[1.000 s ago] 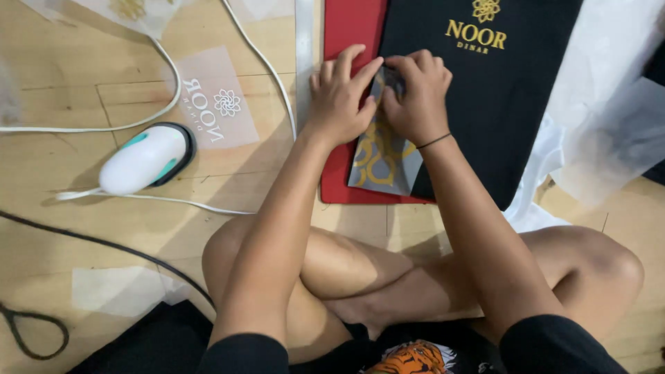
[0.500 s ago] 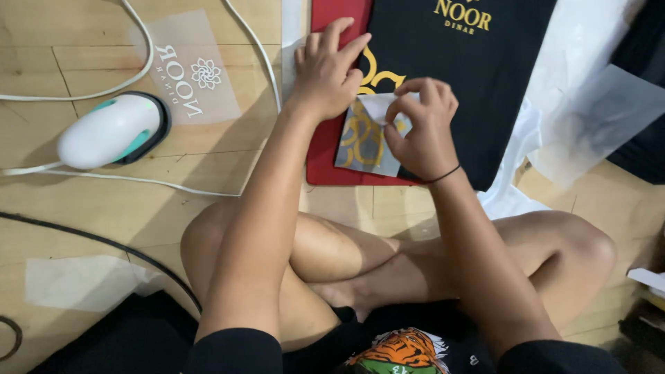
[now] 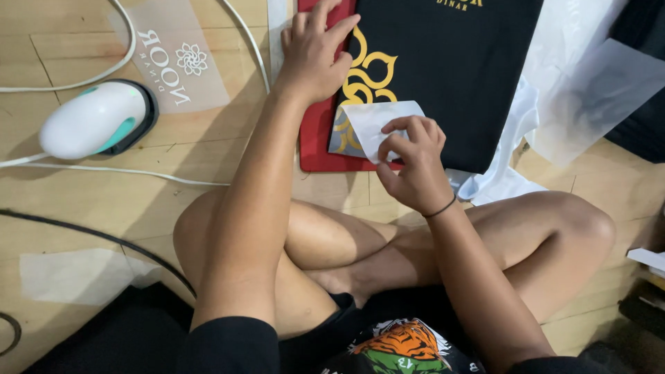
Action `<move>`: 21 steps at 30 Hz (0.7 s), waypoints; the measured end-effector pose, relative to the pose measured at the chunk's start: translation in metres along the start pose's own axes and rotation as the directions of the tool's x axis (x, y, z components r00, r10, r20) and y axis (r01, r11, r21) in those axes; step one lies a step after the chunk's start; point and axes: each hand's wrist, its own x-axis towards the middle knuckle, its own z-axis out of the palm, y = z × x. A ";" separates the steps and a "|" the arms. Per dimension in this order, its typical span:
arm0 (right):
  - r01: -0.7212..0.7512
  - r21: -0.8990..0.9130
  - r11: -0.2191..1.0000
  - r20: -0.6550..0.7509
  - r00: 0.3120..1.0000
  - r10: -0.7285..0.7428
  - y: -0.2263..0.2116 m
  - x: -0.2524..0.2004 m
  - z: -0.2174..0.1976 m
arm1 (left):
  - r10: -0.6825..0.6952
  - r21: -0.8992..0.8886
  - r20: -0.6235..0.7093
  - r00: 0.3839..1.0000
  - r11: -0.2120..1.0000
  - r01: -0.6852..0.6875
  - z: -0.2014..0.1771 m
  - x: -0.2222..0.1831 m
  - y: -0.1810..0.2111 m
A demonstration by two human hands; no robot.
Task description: Applying heat transfer decals to black tote bags using a small handheld heat press.
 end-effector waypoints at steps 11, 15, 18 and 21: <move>0.027 0.097 0.995 0.148 0.988 -0.042 -0.042 -0.038 -0.010 | 0.009 0.085 -0.023 1.000 0.996 -0.007 0.003 -0.003 0.007; -0.002 0.130 0.991 0.209 0.978 -0.025 -0.053 -0.053 -0.015 | 0.059 0.146 -0.056 0.997 0.988 -0.050 0.007 -0.008 0.009; 0.012 0.163 0.987 0.253 0.966 -0.054 -0.058 -0.065 -0.019 | 0.068 0.196 -0.081 0.994 0.979 -0.051 0.010 -0.011 0.012; 0.021 0.176 0.984 0.291 0.954 -0.072 -0.064 -0.076 -0.024 | 0.083 0.253 -0.089 0.993 0.966 -0.058 0.010 -0.014 0.016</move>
